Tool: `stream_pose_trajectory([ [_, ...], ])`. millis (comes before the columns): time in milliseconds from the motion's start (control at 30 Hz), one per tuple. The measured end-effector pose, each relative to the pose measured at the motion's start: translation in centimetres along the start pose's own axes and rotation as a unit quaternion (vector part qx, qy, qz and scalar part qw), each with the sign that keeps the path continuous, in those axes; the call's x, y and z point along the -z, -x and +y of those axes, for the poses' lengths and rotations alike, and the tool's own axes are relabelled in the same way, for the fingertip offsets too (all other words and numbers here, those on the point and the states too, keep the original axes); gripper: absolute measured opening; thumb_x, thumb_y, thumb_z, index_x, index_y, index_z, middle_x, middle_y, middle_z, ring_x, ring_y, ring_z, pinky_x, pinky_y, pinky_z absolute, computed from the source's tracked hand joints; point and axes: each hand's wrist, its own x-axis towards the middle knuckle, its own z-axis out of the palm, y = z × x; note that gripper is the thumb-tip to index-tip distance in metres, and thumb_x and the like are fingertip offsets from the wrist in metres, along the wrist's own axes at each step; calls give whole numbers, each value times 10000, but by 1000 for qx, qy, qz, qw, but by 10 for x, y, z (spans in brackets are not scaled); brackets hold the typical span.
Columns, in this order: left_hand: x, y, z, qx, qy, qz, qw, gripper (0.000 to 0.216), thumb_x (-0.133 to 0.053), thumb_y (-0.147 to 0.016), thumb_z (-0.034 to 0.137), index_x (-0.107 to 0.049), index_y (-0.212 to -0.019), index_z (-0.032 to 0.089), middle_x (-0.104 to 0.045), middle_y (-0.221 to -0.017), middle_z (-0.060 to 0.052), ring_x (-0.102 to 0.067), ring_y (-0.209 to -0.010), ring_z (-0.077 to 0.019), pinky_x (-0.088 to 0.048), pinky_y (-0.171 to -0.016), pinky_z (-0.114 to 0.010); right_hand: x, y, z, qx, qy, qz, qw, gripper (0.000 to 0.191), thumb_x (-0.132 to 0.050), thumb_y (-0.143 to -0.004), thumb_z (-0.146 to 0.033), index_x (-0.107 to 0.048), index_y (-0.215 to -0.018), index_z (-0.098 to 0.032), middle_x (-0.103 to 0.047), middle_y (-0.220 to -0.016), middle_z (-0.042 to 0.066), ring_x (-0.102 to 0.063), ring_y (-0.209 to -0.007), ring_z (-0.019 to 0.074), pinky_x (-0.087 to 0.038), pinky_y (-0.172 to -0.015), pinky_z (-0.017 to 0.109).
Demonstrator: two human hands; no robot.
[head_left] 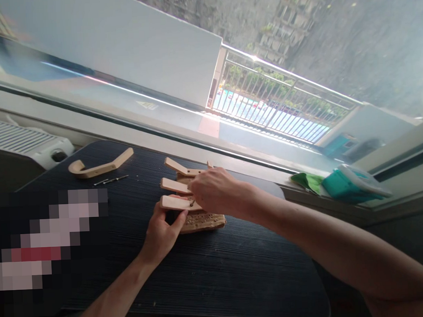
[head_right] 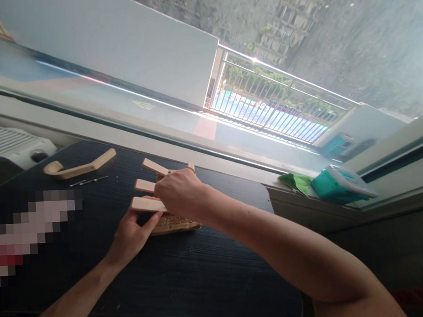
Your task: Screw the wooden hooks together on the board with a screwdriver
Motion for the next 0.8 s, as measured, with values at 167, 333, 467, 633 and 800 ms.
stream_pose_trajectory([
  [167, 1, 0, 3, 4, -3, 3, 1000, 361, -624, -733, 422, -625, -998, 178, -659, -1038, -77, -621, -1025, -253, -463, -972, -391, 11, 9, -5, 11, 22, -9, 1000, 207, -487, -857, -57, -672, -864, -149, -694, -843, 83, -660, -802, 233, -458, -621, 328],
  [333, 2, 0, 6, 3, -10, 7, 1000, 308, -613, -727, 414, -618, -939, 190, -661, -1008, -70, -632, -991, -256, -479, -948, -392, 5, 4, -5, 76, 55, -9, 996, 234, -484, -880, -77, -655, -730, -131, -674, -710, 76, -653, -734, 219, -434, -593, 309],
  [467, 2, -1, 6, 0, -10, 9, 1000, 290, -605, -731, 402, -614, -929, 191, -663, -988, -69, -636, -971, -255, -488, -933, -391, 0, -4, -4, 90, 50, -2, 995, 200, -516, -854, -74, -661, -722, -117, -680, -721, 82, -651, -742, 217, -417, -597, 297],
  [633, 1, 0, 4, 3, -9, -1, 1000, 319, -617, -748, 405, -624, -978, 184, -662, -1032, -72, -620, -1014, -245, -459, -973, -385, 2, -10, 6, 50, 7, -35, 998, 180, -525, -837, -141, -671, -732, -130, -665, -676, 84, -648, -714, 214, -400, -581, 284],
  [800, 0, 0, 3, 4, 0, -7, 1000, 362, -619, -748, 424, -631, -1002, 167, -664, -1057, -88, -603, -1062, -255, -431, -1008, -397, 4, -10, 8, 3, -22, -42, 999, 161, -543, -818, -229, -673, -761, -154, -673, -706, 77, -646, -718, 227, -427, -601, 316],
])
